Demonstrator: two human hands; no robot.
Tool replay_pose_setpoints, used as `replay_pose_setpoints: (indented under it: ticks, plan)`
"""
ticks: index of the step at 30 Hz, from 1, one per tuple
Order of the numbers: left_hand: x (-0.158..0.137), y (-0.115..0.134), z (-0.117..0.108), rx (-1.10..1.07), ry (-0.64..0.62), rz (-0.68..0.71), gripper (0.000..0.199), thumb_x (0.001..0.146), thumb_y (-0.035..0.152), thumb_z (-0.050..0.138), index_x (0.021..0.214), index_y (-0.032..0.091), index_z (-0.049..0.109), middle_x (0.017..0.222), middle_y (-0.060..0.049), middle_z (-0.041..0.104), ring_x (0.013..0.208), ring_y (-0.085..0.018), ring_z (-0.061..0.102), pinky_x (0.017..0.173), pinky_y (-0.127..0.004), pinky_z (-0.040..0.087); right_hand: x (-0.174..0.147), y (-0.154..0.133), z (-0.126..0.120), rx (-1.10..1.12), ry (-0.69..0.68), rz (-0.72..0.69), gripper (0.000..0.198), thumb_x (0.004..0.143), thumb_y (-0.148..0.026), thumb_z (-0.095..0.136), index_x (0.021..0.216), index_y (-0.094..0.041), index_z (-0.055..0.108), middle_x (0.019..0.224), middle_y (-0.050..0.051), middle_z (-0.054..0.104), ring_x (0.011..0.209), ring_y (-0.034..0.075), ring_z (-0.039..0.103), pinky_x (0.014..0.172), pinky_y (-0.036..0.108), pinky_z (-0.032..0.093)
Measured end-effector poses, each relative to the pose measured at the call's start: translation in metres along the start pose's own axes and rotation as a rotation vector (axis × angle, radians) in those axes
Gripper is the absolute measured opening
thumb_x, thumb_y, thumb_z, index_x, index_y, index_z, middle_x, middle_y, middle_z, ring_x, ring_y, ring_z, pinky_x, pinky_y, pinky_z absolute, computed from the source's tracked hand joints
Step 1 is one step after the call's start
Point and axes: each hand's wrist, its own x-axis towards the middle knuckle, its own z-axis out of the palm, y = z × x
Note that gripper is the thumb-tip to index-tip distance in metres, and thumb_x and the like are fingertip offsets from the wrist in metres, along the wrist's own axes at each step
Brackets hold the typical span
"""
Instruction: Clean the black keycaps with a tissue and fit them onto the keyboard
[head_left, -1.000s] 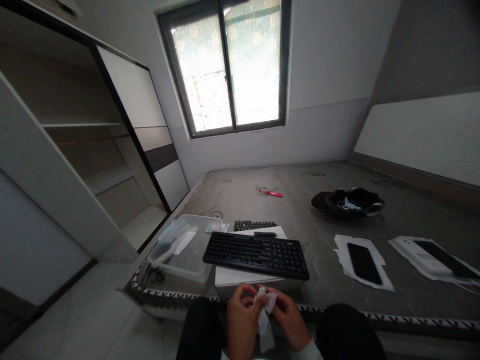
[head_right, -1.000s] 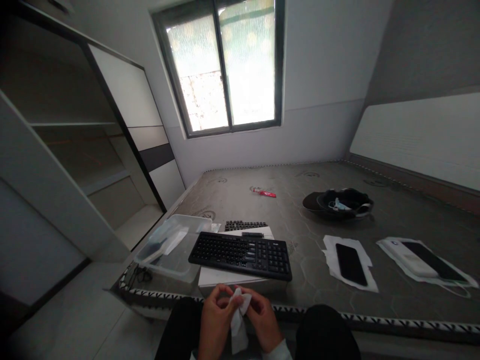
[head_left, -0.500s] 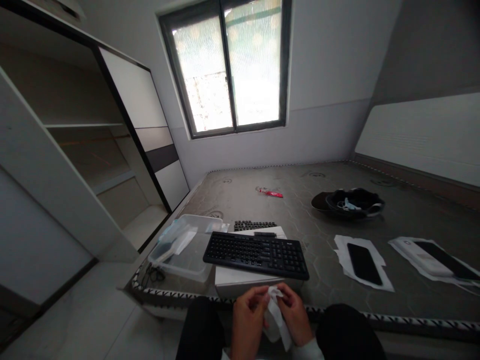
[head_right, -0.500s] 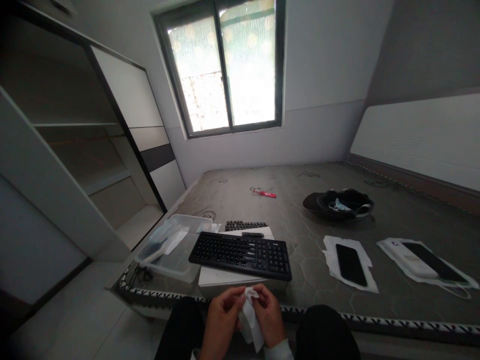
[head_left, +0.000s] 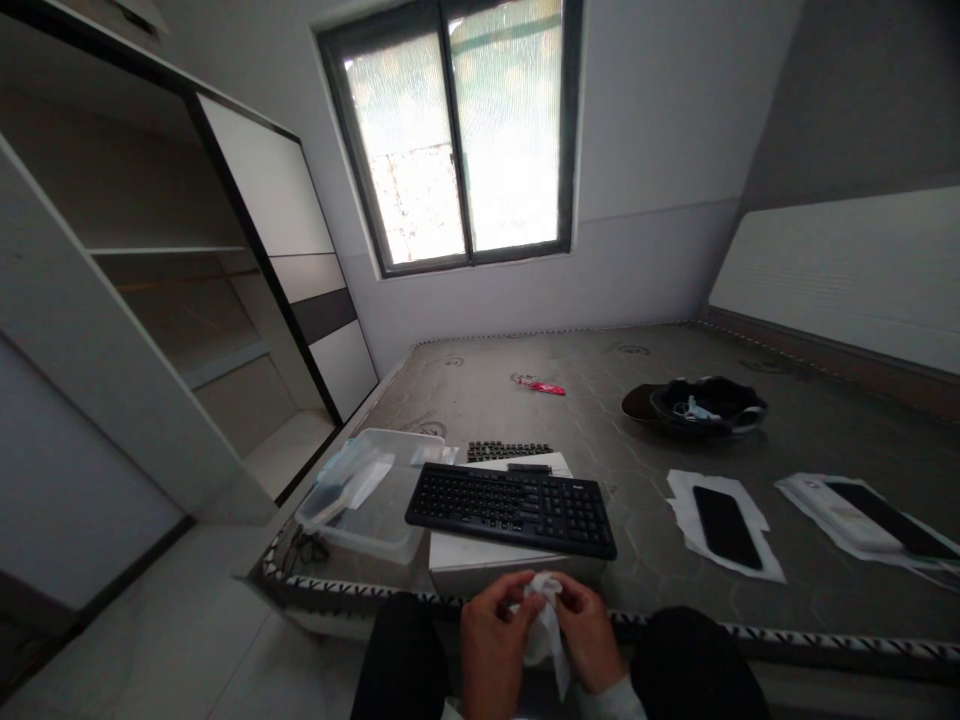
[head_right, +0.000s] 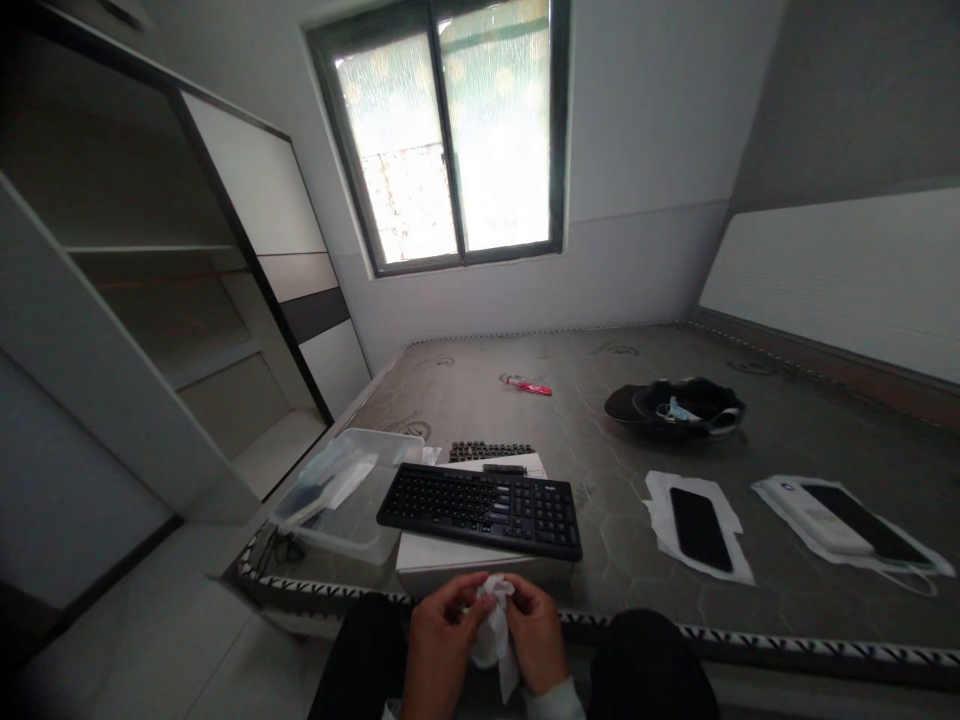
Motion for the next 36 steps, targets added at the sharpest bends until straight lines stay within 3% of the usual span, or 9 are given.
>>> replay_pose_setpoints:
  ticks: [4,9,15,19,28,32,36]
  plan:
    - [-0.001,-0.004,0.001,0.025,0.038,0.034,0.034,0.075,0.044,0.064,0.096,0.019,0.073,0.084,-0.005,0.072,0.068,-0.017,0.061,0.063,-0.023,0.047,0.0,0.002,0.002,-0.002,0.0,-0.04,0.028,0.062,-0.039,0.076,0.079,-0.017,0.072,0.076,0.006,0.072,0.072,0.023,0.064,0.071,0.033,0.049]
    - [0.0,-0.012,0.004,0.0,0.083,0.074,0.03,0.078,0.043,0.063,0.095,0.02,0.073,0.094,-0.007,0.072,0.079,-0.02,0.064,0.068,-0.024,0.05,0.001,0.008,0.002,0.077,0.017,-0.007,0.03,0.058,-0.04,0.078,0.074,-0.016,0.07,0.071,0.006,0.07,0.067,0.022,0.063,0.064,0.031,0.049]
    - [0.002,-0.017,0.002,-0.023,0.069,0.18,0.024,0.079,0.04,0.063,0.092,0.023,0.074,0.091,-0.005,0.067,0.082,-0.019,0.063,0.07,-0.024,0.05,0.0,0.014,0.002,0.331,0.013,0.119,0.038,0.049,-0.034,0.085,0.077,-0.017,0.066,0.071,0.003,0.068,0.062,0.018,0.062,0.058,0.027,0.047]
    - [0.002,-0.014,0.0,-0.02,0.032,0.221,0.021,0.08,0.037,0.064,0.092,0.024,0.075,0.095,-0.005,0.062,0.085,-0.018,0.061,0.072,-0.023,0.05,-0.005,0.009,0.004,0.447,-0.076,0.213,0.046,0.049,-0.037,0.085,0.086,-0.019,0.068,0.079,0.006,0.07,0.068,0.02,0.065,0.064,0.029,0.048]
    - [0.005,-0.021,-0.002,0.05,-0.035,0.304,0.016,0.082,0.029,0.063,0.092,0.025,0.075,0.092,-0.005,0.056,0.077,-0.015,0.059,0.066,-0.023,0.048,-0.008,0.018,0.001,0.457,-0.252,0.233,0.037,0.058,-0.039,0.082,0.084,-0.014,0.071,0.071,0.007,0.07,0.067,0.019,0.064,0.066,0.029,0.047]
    - [0.005,-0.027,-0.004,0.108,-0.054,0.4,0.019,0.085,0.029,0.058,0.098,0.028,0.073,0.093,-0.005,0.056,0.071,-0.012,0.057,0.061,-0.021,0.048,-0.007,0.023,0.001,0.454,-0.227,0.243,0.04,0.052,-0.04,0.085,0.079,-0.014,0.071,0.065,0.005,0.069,0.06,0.017,0.062,0.058,0.026,0.046]
    - [0.003,-0.019,-0.008,0.14,-0.138,0.426,0.024,0.087,0.024,0.056,0.106,0.029,0.069,0.096,-0.004,0.057,0.079,-0.014,0.06,0.069,-0.022,0.048,-0.007,0.02,0.002,0.418,-0.199,0.256,0.036,0.048,-0.038,0.086,0.07,-0.014,0.071,0.058,0.004,0.066,0.052,0.014,0.058,0.051,0.023,0.042]
